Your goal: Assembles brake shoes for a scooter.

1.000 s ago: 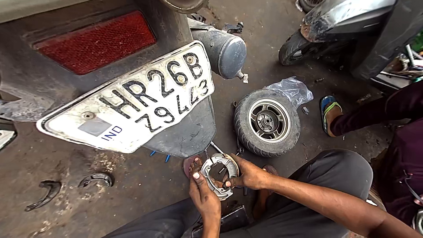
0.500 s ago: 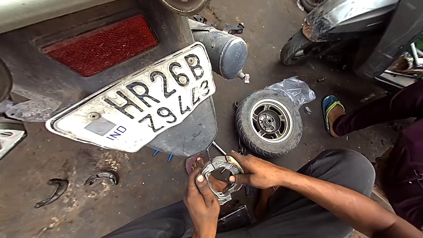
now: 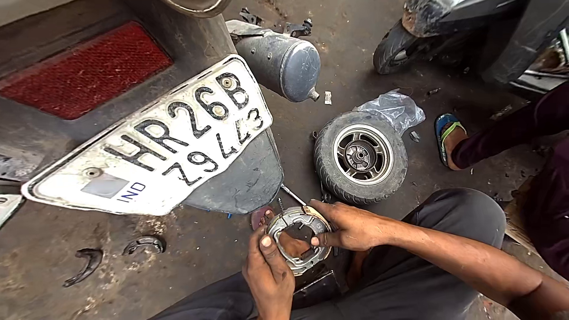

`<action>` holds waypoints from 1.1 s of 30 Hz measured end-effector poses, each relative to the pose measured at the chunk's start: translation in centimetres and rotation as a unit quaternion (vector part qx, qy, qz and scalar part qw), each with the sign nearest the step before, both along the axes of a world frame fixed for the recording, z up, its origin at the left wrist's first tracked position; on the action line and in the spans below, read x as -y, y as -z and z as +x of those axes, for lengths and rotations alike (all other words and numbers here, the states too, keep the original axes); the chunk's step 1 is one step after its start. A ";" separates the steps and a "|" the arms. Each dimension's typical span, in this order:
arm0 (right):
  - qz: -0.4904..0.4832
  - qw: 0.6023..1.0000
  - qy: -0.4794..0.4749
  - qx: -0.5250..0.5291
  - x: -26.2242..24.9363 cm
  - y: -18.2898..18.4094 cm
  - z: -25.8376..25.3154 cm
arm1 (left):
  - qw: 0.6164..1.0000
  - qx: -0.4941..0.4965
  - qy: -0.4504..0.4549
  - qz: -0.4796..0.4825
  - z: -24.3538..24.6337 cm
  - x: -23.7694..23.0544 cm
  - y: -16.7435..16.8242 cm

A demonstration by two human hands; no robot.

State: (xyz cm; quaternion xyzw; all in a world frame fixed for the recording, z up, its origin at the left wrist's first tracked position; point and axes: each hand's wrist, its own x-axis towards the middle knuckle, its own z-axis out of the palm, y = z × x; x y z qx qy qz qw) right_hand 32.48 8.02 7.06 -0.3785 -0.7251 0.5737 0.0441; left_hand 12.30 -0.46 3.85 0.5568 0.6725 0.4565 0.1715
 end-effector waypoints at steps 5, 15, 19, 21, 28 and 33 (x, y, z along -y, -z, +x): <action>-0.019 1.000 0.002 0.000 -0.1 0.3 0.3 | 0.999 0.022 -0.006 -0.040 0.5 -0.1 0.2; -0.055 0.997 0.046 -0.019 -1.2 2.0 1.1 | 0.980 0.148 0.027 -0.126 1.1 -0.4 2.1; -0.008 0.997 0.064 -0.031 -1.3 2.4 0.9 | 0.978 0.175 0.041 -0.106 1.7 0.0 2.4; 0.050 0.996 0.063 -0.040 -0.8 2.2 0.7 | 0.977 0.180 0.035 -0.104 1.8 0.0 2.2; 0.326 0.943 0.049 -0.037 0.7 4.5 -0.3 | 0.984 0.129 0.026 -0.119 2.4 0.2 1.7; 0.377 0.924 0.040 -0.056 0.8 4.9 -0.2 | 0.985 0.107 0.023 -0.133 2.6 0.2 1.4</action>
